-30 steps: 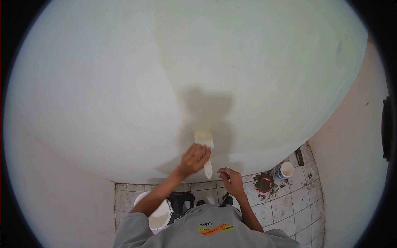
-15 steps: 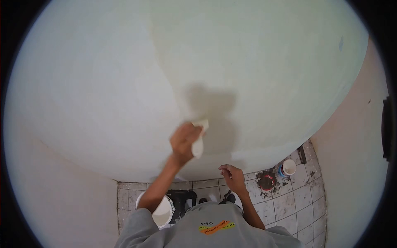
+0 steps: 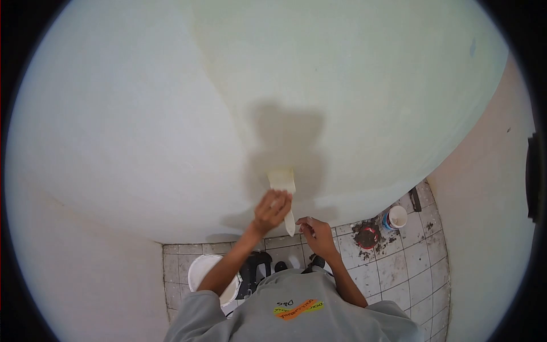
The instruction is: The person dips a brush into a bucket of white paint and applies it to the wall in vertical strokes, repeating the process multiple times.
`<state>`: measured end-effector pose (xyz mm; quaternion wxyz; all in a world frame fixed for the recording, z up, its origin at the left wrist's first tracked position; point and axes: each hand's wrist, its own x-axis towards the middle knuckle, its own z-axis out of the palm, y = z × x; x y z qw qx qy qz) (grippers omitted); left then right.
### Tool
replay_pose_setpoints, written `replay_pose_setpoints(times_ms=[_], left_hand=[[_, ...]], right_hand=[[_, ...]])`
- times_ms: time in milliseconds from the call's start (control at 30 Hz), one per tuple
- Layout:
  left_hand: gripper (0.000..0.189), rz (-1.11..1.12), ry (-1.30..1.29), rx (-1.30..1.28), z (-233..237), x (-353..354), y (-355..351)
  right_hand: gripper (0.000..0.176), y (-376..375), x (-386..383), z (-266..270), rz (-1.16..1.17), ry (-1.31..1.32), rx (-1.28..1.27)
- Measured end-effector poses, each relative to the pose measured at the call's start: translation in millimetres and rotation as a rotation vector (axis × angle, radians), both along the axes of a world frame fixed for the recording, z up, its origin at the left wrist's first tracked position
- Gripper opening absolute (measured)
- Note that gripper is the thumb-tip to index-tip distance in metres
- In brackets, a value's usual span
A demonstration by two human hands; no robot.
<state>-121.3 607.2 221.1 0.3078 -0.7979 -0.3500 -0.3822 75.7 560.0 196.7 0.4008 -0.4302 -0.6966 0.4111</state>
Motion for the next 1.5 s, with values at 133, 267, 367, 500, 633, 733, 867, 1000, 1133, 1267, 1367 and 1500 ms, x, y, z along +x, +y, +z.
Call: replay_pose_setpoints(times_ms=[133,267,367,500,633,733,867,1000,1133,1267,1367,1500], left_hand=[[0.020,0.012,-0.072,-0.342,-92,19,-19],[0.022,-0.004,-0.273,-0.556,-114,22,-16],[0.024,-0.023,-0.289,-0.498,-96,11,0],[0.022,-0.113,-0.357,-0.361,3,5,9],[0.026,-0.173,-0.420,-0.047,128,-1,7],[0.033,-0.175,-0.307,0.287,214,-8,10],[0.030,-0.160,-0.256,0.414,248,-10,22],[0.018,0.034,-0.220,0.157,119,-29,13],[0.022,0.009,-0.172,-0.186,-13,-16,-22],[0.028,0.027,-0.306,-0.496,-61,-11,-32],[0.030,0.008,-0.391,-0.498,-43,-19,-21],[0.031,-0.095,-0.513,-0.305,72,-29,-2]], right_hand=[[0.016,-1,5,-6,0.002,-0.004,0.012],[0.016,-3,16,-5,-0.030,-0.067,-0.020],[0.016,-3,17,-11,-0.067,-0.030,0.003],[0.015,-5,22,-12,-0.105,-0.016,0.008],[0.015,-3,24,-9,-0.103,-0.023,-0.015],[0.015,1,23,-8,-0.082,-0.043,-0.020],[0.015,5,12,-5,-0.063,-0.001,0.027],[0.016,8,2,4,-0.020,0.022,-0.003],[0.017,2,-2,3,0.007,0.032,-0.020],[0.018,2,1,3,0.037,-0.003,-0.009],[0.018,1,2,1,0.044,-0.008,-0.023],[0.017,1,2,3,0.039,-0.009,0.014]])
